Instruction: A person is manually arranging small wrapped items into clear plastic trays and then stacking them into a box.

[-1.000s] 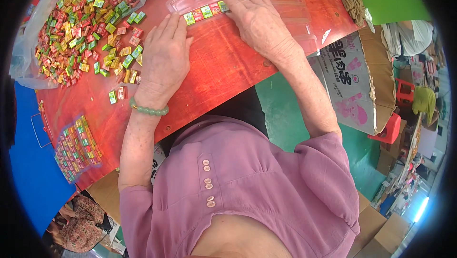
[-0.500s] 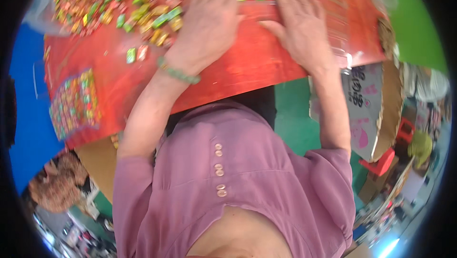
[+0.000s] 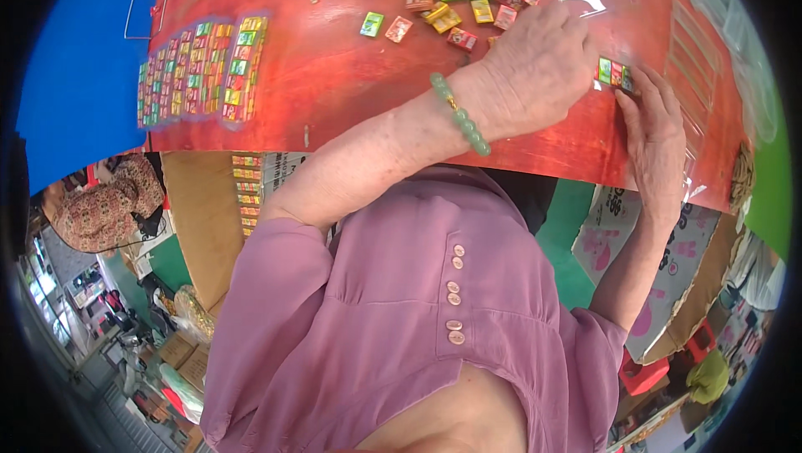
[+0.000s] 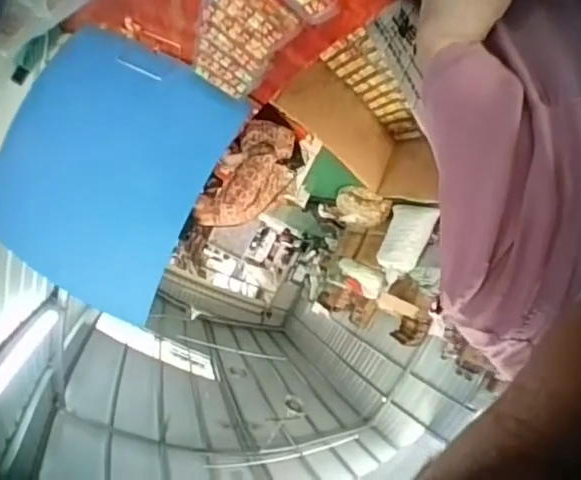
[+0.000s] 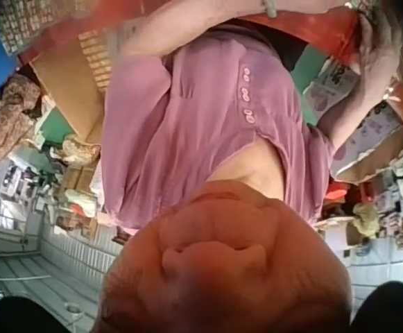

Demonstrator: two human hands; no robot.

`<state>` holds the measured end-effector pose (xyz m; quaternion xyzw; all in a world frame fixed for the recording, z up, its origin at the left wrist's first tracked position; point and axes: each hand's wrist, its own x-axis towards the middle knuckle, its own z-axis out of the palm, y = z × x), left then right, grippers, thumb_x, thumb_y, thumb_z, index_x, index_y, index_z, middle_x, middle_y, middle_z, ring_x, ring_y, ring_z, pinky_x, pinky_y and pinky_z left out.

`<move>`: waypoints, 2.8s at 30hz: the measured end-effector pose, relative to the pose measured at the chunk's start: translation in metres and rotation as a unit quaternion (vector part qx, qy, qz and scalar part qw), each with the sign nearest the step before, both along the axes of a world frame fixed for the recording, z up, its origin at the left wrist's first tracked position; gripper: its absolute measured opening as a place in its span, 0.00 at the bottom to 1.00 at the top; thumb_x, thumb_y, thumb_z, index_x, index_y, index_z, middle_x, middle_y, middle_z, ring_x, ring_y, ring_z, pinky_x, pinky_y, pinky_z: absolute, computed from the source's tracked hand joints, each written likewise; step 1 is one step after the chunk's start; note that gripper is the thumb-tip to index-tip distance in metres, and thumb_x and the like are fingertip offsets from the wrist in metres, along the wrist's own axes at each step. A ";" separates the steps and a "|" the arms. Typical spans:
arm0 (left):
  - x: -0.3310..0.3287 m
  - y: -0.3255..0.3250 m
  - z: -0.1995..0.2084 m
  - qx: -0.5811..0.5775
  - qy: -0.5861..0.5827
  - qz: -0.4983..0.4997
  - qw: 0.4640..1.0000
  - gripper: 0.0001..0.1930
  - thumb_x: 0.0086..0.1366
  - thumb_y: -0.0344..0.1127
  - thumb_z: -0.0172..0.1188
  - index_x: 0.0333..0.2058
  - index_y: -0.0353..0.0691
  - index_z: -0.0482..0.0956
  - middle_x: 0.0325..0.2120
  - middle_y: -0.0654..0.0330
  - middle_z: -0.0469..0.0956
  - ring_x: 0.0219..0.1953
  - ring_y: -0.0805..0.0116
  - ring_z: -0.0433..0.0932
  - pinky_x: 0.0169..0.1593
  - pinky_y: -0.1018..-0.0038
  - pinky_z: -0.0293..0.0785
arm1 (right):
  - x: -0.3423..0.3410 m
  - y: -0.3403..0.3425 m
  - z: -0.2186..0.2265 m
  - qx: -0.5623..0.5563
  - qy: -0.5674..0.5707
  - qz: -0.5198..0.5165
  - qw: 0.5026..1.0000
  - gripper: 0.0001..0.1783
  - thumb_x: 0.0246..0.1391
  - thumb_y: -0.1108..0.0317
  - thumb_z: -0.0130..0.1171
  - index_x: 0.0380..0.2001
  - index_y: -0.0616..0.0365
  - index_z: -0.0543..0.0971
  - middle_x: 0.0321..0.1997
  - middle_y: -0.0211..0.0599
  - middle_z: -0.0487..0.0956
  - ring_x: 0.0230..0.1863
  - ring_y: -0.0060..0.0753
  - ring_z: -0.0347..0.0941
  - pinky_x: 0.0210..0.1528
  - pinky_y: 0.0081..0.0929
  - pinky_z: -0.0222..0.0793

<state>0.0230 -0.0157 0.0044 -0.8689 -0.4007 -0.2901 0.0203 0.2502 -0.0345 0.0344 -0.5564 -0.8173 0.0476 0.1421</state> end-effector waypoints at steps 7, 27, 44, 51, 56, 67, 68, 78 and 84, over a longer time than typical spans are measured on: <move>-0.010 -0.025 0.002 -0.011 -0.029 -0.020 0.999 0.08 0.50 0.30 0.62 0.29 0.33 0.80 0.28 0.54 0.75 0.37 0.58 0.73 0.42 0.65 0.71 | 0.001 0.002 -0.013 -0.050 0.116 -0.075 0.989 0.21 0.66 0.69 0.62 0.61 0.62 0.77 0.56 0.42 0.80 0.53 0.36 0.78 0.58 0.31 0.74; -0.168 -0.143 0.026 -0.044 -0.056 0.232 0.970 0.22 0.57 0.33 0.70 0.48 0.29 0.80 0.42 0.49 0.80 0.43 0.51 0.77 0.46 0.60 0.75 | -0.193 0.009 0.001 -0.234 0.390 0.106 0.884 0.17 0.63 0.75 0.64 0.55 0.63 0.81 0.40 0.28 0.80 0.43 0.19 0.76 0.46 0.21 0.74; -0.241 -0.119 0.026 -0.044 0.065 0.354 0.932 0.25 0.68 0.35 0.64 0.62 0.35 0.75 0.65 0.41 0.69 0.69 0.38 0.65 0.67 0.50 0.68 | -0.322 0.046 -0.044 -0.056 0.291 0.216 0.930 0.10 0.52 0.73 0.64 0.39 0.63 0.84 0.35 0.49 0.83 0.39 0.50 0.83 0.43 0.41 0.78; -0.242 -0.113 0.009 -0.037 0.051 0.412 0.909 0.19 0.70 0.27 0.59 0.60 0.37 0.78 0.59 0.38 0.74 0.60 0.39 0.74 0.61 0.50 0.73 | -0.347 0.051 -0.050 -0.045 0.286 0.235 0.928 0.10 0.58 0.66 0.65 0.37 0.61 0.84 0.35 0.49 0.81 0.42 0.56 0.80 0.46 0.47 0.76; -0.244 -0.107 0.001 0.003 0.077 0.428 0.900 0.18 0.71 0.28 0.58 0.59 0.37 0.79 0.58 0.39 0.75 0.59 0.39 0.75 0.61 0.50 0.73 | -0.361 0.054 -0.048 -0.056 0.261 0.241 0.933 0.11 0.58 0.65 0.66 0.38 0.61 0.84 0.36 0.50 0.81 0.42 0.57 0.80 0.47 0.48 0.77; -0.245 -0.107 -0.003 0.026 0.106 0.461 0.880 0.17 0.73 0.32 0.57 0.58 0.36 0.79 0.58 0.41 0.76 0.58 0.40 0.76 0.60 0.52 0.73 | -0.335 0.092 -0.030 -0.086 0.270 0.209 0.936 0.10 0.53 0.68 0.62 0.37 0.61 0.85 0.41 0.51 0.84 0.46 0.54 0.82 0.50 0.47 0.78; -0.243 -0.109 0.000 0.021 0.103 0.463 0.880 0.18 0.72 0.32 0.57 0.58 0.35 0.78 0.58 0.42 0.76 0.58 0.40 0.76 0.60 0.52 0.73 | -0.332 0.092 -0.023 -0.126 0.287 0.162 0.936 0.12 0.51 0.71 0.60 0.38 0.62 0.86 0.43 0.54 0.85 0.48 0.55 0.83 0.51 0.48 0.79; -0.246 -0.106 0.000 0.011 0.104 0.459 0.882 0.19 0.71 0.30 0.58 0.59 0.34 0.77 0.59 0.40 0.75 0.59 0.40 0.75 0.62 0.51 0.72 | -0.323 0.076 -0.030 0.023 0.100 0.278 0.955 0.04 0.53 0.72 0.61 0.29 0.63 0.80 0.35 0.51 0.80 0.39 0.57 0.80 0.46 0.50 0.76; -0.241 -0.104 0.004 0.025 0.083 0.418 0.904 0.20 0.69 0.29 0.61 0.58 0.30 0.76 0.58 0.41 0.75 0.61 0.40 0.73 0.63 0.51 0.71 | -0.292 0.044 -0.010 0.032 0.074 0.288 0.954 0.04 0.55 0.75 0.56 0.34 0.63 0.77 0.36 0.48 0.77 0.43 0.56 0.78 0.48 0.51 0.73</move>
